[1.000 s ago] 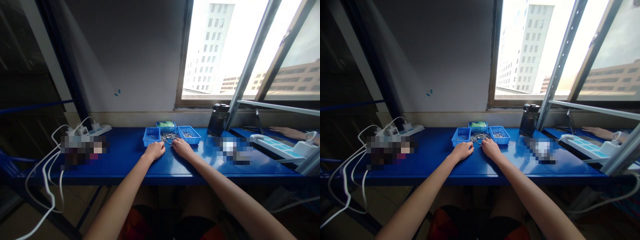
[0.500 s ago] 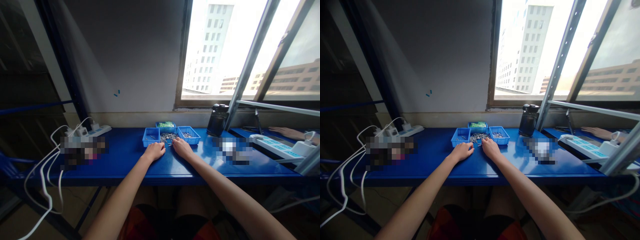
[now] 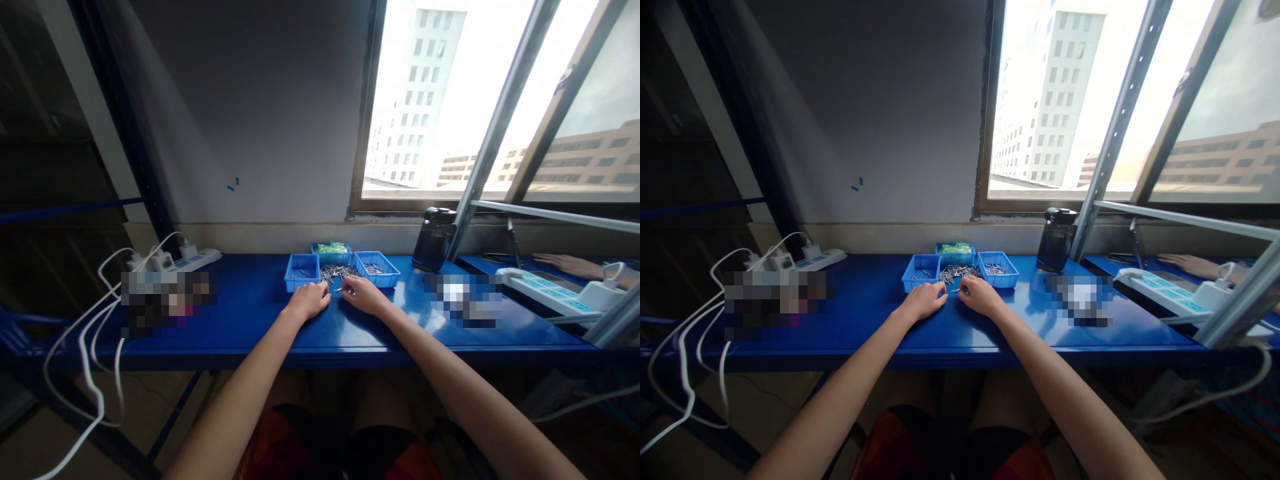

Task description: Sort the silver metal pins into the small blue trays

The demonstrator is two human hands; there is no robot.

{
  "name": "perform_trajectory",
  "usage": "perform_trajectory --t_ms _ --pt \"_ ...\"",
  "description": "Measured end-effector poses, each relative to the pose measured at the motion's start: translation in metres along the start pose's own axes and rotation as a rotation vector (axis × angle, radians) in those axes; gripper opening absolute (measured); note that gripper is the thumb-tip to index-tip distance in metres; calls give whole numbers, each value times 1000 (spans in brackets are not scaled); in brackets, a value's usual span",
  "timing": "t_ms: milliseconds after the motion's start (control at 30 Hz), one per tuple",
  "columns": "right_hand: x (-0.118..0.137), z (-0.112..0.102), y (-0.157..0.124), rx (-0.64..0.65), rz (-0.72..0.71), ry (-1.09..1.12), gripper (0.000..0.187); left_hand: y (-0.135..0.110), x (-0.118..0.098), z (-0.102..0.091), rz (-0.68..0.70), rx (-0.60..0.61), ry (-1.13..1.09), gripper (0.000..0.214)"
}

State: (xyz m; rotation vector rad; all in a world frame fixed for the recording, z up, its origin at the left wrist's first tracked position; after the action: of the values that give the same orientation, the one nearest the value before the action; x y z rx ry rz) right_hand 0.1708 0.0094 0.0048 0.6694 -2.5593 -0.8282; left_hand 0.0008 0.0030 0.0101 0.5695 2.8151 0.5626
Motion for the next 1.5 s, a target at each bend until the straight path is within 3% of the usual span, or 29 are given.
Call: perform_trajectory --t_ms 133,533,800,1000,1300,1500 --pt "-1 3 -2 54 -61 64 10 0 0 0 10 3 -2 28" --pt "-1 1 -1 46 -113 109 15 -1 0 -2 37 -4 -18 30" --pt "-4 -2 2 46 -58 95 17 -1 -2 -4 32 8 -53 30" --pt "-8 -1 1 41 -100 93 22 -2 -4 -6 31 -69 -77 32" --pt "-3 4 0 38 -164 134 23 -2 -9 -11 160 -142 -223 27" --pt "-1 -1 1 18 -82 148 19 -5 -12 -14 146 -190 -211 20"
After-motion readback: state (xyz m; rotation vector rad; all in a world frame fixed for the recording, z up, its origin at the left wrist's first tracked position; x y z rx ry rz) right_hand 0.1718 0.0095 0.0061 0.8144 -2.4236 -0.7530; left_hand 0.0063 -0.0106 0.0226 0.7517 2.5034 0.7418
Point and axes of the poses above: each hand's wrist, its own y-axis towards the middle knuckle, its own z-axis out of the palm, x = y × z, the point moved 1 cm from there along y, towards the middle knuckle, and after that the axes turned 14 degrees about -x, right-handed, at the moved point
